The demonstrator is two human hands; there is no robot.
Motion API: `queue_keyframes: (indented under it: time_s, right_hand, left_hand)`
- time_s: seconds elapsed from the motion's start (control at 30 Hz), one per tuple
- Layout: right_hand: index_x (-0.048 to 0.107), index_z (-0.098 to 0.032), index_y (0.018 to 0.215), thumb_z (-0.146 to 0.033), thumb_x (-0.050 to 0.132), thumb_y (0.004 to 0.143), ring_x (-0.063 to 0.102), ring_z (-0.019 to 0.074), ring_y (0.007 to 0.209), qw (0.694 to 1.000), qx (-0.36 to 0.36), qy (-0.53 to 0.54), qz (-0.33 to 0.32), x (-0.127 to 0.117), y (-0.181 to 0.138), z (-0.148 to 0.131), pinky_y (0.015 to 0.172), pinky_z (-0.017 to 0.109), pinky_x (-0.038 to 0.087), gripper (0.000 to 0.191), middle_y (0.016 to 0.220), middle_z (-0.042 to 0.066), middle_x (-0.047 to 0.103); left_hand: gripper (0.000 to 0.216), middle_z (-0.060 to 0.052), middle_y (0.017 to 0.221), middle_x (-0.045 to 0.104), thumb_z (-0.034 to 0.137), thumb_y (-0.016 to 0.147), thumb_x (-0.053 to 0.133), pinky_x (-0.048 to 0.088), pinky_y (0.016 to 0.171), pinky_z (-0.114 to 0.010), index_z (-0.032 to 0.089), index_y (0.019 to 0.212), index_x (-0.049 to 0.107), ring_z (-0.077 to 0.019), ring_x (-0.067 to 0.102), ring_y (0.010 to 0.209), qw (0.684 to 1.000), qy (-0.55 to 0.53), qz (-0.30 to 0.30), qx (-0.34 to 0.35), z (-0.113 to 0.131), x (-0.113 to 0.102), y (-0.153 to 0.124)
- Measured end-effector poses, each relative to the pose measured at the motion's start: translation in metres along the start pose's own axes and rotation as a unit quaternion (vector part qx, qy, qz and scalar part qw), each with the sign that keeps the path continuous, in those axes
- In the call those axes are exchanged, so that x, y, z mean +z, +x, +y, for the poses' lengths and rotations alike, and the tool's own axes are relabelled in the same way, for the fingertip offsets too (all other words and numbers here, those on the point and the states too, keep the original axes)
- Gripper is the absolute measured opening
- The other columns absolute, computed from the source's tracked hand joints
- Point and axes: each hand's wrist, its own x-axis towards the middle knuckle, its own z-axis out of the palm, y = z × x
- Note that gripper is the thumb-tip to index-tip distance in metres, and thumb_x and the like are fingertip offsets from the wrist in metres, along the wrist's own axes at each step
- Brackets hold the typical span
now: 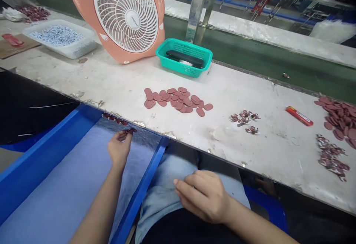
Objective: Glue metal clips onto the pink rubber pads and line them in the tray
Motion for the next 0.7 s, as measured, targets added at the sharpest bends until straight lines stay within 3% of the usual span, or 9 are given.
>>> queue_keyframes:
  time_s: [0.13,0.37,0.57,0.63,0.7]
  right_hand:
    - [0.064,-0.013,0.104,-0.009,0.061,0.089,0.052,0.0125,0.052,0.998,0.054,-0.015,-0.021,-0.003,-0.020,0.007,0.046,0.027,0.039,0.016,0.071,0.003,0.067]
    - [0.062,-0.015,0.112,-0.009,0.057,0.090,0.057,0.0135,0.055,0.995,0.098,-0.026,-0.014,-0.006,-0.033,0.011,0.048,0.026,0.043,0.024,0.074,0.004,0.068]
    - [0.062,-0.015,0.113,-0.007,0.060,0.088,0.055,0.0135,0.055,0.993,0.112,-0.034,0.006,-0.010,-0.034,0.017,0.048,0.026,0.045,0.026,0.072,0.004,0.066]
    - [0.062,-0.015,0.116,-0.006,0.062,0.086,0.055,0.0138,0.056,0.992,0.114,-0.038,0.024,-0.015,-0.039,0.020,0.049,0.027,0.046,0.031,0.074,0.004,0.066]
    - [0.063,-0.018,0.115,-0.004,0.064,0.084,0.057,0.0154,0.060,0.986,0.134,-0.059,0.077,-0.023,-0.045,0.025,0.052,0.028,0.049,0.034,0.077,0.004,0.065]
  left_hand:
    - [0.028,-0.008,0.113,0.067,0.037,0.090,0.065,0.053,0.088,-0.049,0.016,0.109,0.066,-0.0252,0.065,0.102,0.991,0.129,-0.026,-0.011,-0.010,0.009,0.053]
    - [0.035,-0.010,0.123,0.064,0.036,0.091,0.064,0.054,0.089,-0.049,0.017,0.120,0.062,-0.0266,0.063,0.106,0.972,0.227,-0.043,-0.037,-0.016,0.019,0.082]
    - [0.033,-0.010,0.120,0.065,0.034,0.091,0.065,0.055,0.085,-0.047,0.017,0.119,0.063,-0.0251,0.065,0.102,0.978,0.208,-0.006,-0.021,-0.011,0.023,0.087]
    - [0.031,-0.009,0.115,0.066,0.035,0.090,0.065,0.056,0.083,-0.046,0.017,0.115,0.063,-0.0241,0.065,0.098,0.984,0.174,0.035,0.022,-0.006,0.015,0.076]
    - [0.035,-0.011,0.119,0.064,0.038,0.091,0.061,0.055,0.082,-0.045,0.015,0.119,0.060,-0.0262,0.064,0.100,0.982,0.126,0.114,0.085,0.003,0.002,0.057]
